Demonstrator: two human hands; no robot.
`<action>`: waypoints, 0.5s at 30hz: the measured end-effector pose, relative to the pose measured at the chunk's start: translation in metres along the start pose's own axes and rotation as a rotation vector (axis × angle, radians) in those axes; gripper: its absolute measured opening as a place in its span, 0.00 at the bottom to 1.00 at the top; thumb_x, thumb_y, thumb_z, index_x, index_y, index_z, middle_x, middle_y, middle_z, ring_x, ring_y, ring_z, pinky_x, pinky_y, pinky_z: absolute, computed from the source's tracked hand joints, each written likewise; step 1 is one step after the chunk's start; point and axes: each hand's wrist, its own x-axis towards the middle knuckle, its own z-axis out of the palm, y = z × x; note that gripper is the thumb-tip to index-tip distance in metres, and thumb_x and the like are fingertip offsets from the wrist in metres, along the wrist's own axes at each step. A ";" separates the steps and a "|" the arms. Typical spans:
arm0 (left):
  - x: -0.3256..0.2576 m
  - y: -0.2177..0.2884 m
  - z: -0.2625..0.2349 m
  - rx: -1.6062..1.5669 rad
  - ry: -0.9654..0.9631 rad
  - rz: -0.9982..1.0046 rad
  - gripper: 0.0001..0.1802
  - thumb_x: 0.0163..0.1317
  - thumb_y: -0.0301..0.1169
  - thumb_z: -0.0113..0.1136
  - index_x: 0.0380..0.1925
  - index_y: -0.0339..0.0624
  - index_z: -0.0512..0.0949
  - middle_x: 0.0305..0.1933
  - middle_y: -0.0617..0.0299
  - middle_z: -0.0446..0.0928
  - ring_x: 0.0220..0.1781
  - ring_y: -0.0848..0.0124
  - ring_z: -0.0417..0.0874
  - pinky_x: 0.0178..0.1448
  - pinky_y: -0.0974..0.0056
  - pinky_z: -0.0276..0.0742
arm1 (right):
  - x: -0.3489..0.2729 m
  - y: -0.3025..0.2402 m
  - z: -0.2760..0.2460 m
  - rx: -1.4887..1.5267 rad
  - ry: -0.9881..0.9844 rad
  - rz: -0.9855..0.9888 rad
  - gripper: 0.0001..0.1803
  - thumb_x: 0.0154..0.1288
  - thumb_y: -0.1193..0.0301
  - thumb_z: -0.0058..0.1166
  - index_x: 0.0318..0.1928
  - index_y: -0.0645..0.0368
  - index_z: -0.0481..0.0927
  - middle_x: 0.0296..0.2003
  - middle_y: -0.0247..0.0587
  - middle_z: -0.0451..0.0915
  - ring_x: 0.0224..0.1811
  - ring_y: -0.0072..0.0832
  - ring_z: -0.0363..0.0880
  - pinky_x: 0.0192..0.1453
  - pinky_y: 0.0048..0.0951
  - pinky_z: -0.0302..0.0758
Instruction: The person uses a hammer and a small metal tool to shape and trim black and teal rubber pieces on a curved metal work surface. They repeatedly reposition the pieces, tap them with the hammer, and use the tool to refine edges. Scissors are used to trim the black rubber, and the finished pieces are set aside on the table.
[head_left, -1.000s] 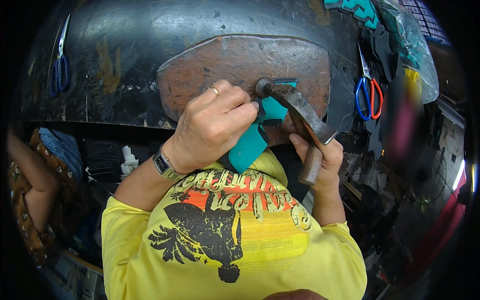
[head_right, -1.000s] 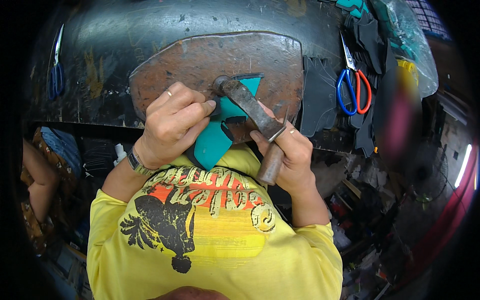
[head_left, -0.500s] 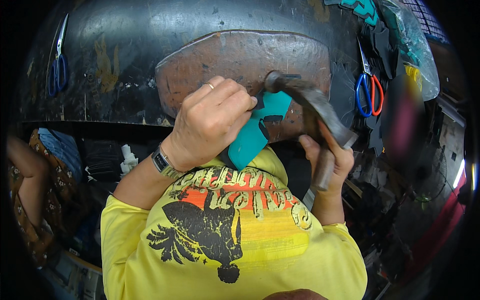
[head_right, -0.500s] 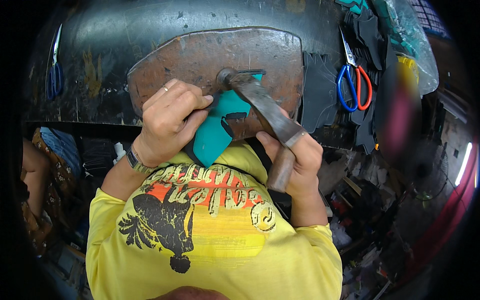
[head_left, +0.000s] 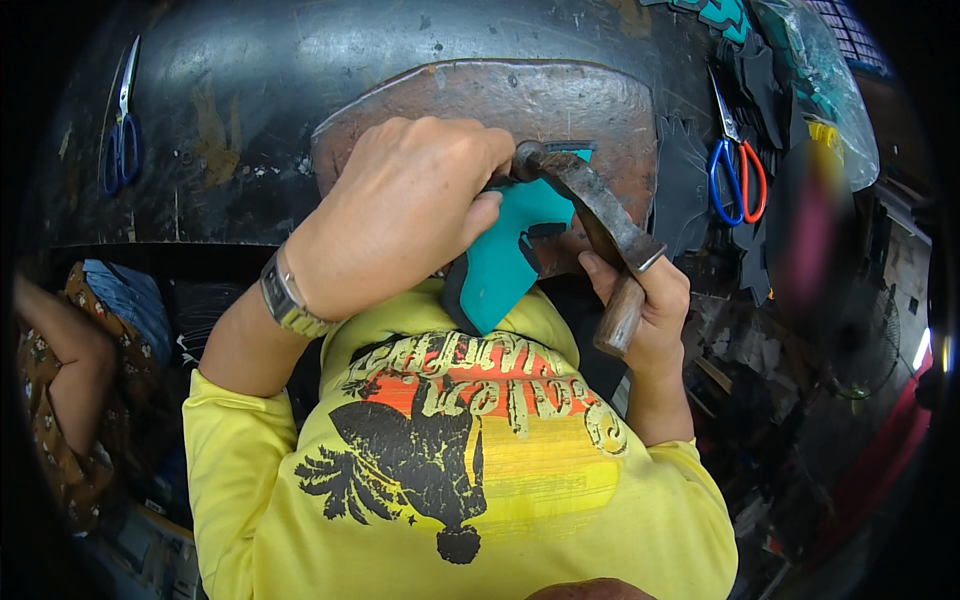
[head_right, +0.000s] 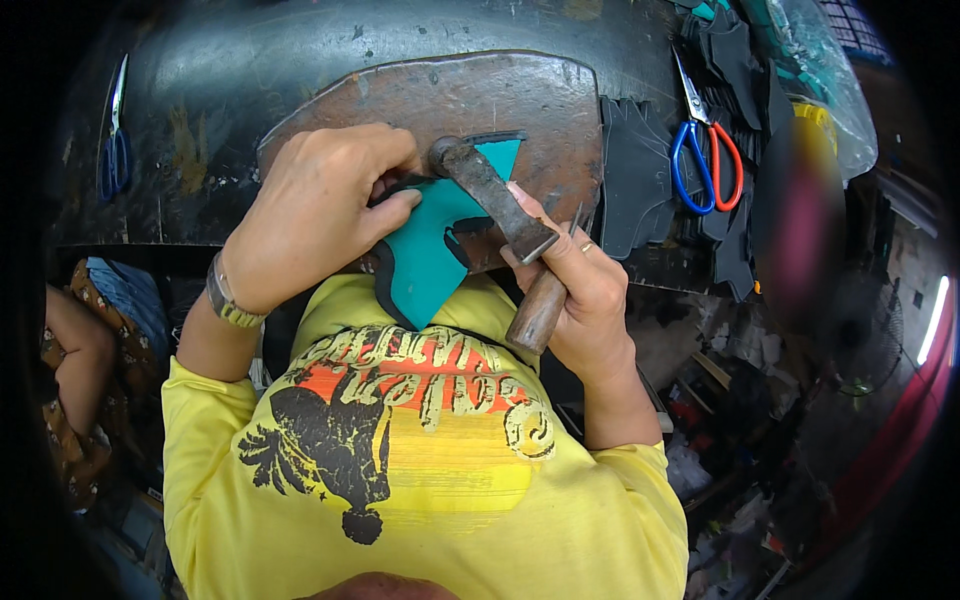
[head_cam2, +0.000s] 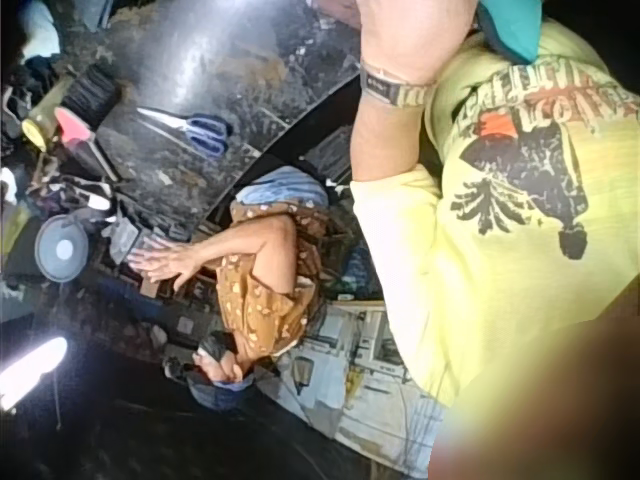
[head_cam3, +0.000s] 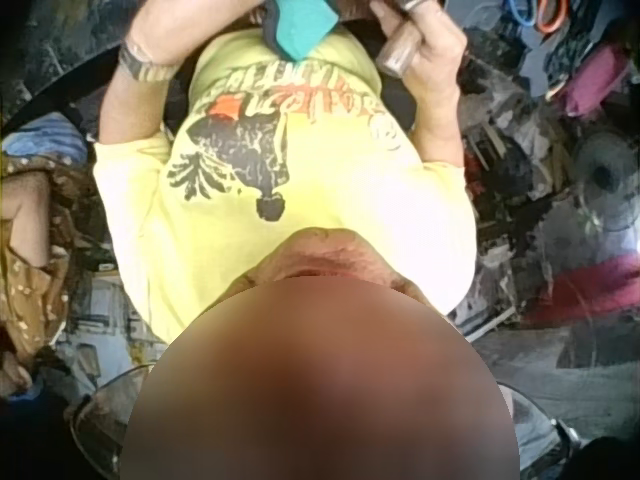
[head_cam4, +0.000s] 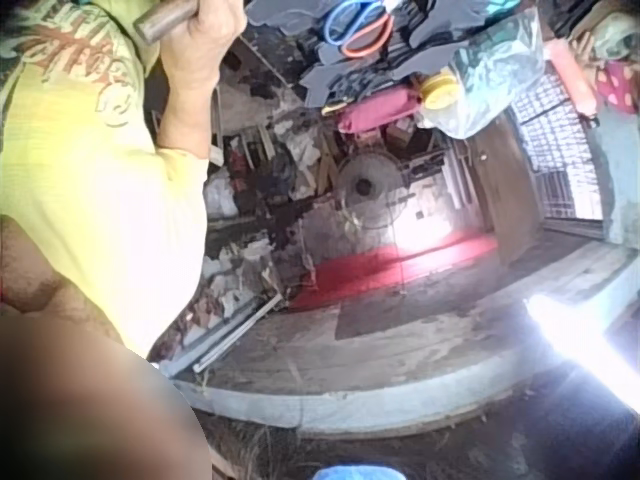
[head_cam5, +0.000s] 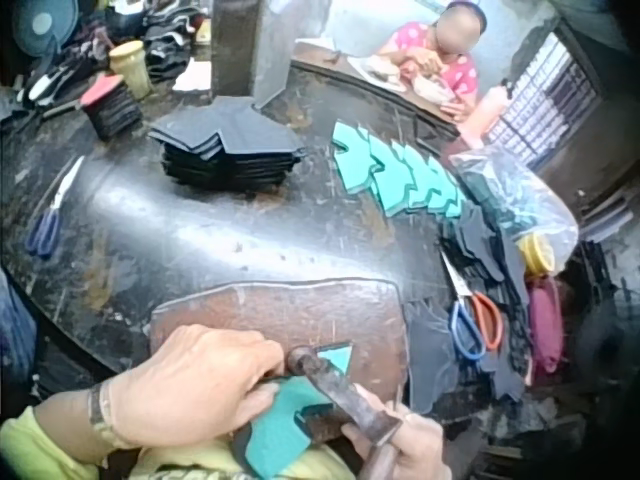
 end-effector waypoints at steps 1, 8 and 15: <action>0.001 0.000 0.002 -0.031 -0.008 0.000 0.10 0.56 0.27 0.72 0.34 0.38 0.80 0.32 0.53 0.80 0.34 0.52 0.85 0.38 0.54 0.80 | 0.000 0.000 -0.001 0.002 -0.005 0.028 0.30 0.59 0.85 0.69 0.64 0.61 0.84 0.34 0.45 0.86 0.33 0.31 0.83 0.42 0.28 0.78; -0.019 0.008 0.021 -0.046 0.194 0.043 0.09 0.54 0.21 0.71 0.35 0.39 0.83 0.33 0.56 0.80 0.33 0.56 0.85 0.37 0.57 0.81 | -0.001 -0.002 -0.003 0.025 0.194 -0.177 0.25 0.59 0.85 0.70 0.58 0.72 0.84 0.46 0.56 0.90 0.38 0.38 0.87 0.45 0.31 0.81; -0.026 0.003 0.032 -0.090 0.281 0.070 0.11 0.53 0.17 0.72 0.37 0.37 0.84 0.33 0.56 0.80 0.33 0.58 0.86 0.37 0.59 0.82 | 0.004 -0.017 -0.005 -0.098 0.008 -0.001 0.27 0.56 0.85 0.67 0.60 0.67 0.85 0.33 0.50 0.83 0.32 0.37 0.83 0.40 0.31 0.78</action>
